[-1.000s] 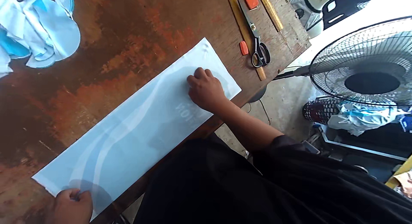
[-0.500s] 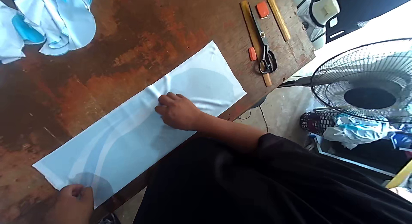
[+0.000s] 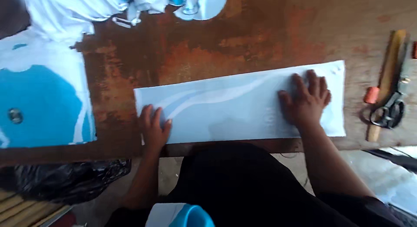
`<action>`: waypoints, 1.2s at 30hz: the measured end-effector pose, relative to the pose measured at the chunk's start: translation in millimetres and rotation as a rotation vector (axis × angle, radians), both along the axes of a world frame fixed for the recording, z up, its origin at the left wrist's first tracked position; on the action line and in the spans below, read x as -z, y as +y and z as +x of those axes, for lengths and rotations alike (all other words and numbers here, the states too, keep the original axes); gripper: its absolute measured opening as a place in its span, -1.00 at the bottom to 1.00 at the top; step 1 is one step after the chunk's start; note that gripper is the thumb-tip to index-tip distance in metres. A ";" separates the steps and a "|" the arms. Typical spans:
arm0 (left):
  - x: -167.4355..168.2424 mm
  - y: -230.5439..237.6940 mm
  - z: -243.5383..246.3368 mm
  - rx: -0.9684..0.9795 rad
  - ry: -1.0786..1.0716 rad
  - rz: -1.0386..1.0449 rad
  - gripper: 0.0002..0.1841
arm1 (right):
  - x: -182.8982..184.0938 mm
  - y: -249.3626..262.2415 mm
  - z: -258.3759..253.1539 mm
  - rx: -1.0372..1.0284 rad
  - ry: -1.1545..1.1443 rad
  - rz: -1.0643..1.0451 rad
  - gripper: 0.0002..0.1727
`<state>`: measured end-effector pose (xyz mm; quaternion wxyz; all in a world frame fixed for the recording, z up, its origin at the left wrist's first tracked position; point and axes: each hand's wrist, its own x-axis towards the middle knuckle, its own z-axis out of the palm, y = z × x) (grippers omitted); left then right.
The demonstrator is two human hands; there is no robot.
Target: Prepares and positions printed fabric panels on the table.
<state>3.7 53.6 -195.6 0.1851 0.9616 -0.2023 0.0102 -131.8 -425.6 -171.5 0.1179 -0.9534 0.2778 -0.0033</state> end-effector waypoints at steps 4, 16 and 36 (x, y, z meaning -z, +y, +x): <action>-9.2 -12.3 -2.7 -0.012 0.006 0.033 -0.48 | -12.3 -2.6 1.1 0.003 0.012 0.066 -0.18; -41.4 2.7 -26.7 -0.113 0.225 0.122 -0.82 | -14.8 92.5 58.8 -0.515 -0.122 0.168 -0.59; -39.1 -9.4 70.6 -0.162 0.241 0.123 -0.60 | -12.2 68.1 75.2 -0.488 -0.041 0.112 -0.56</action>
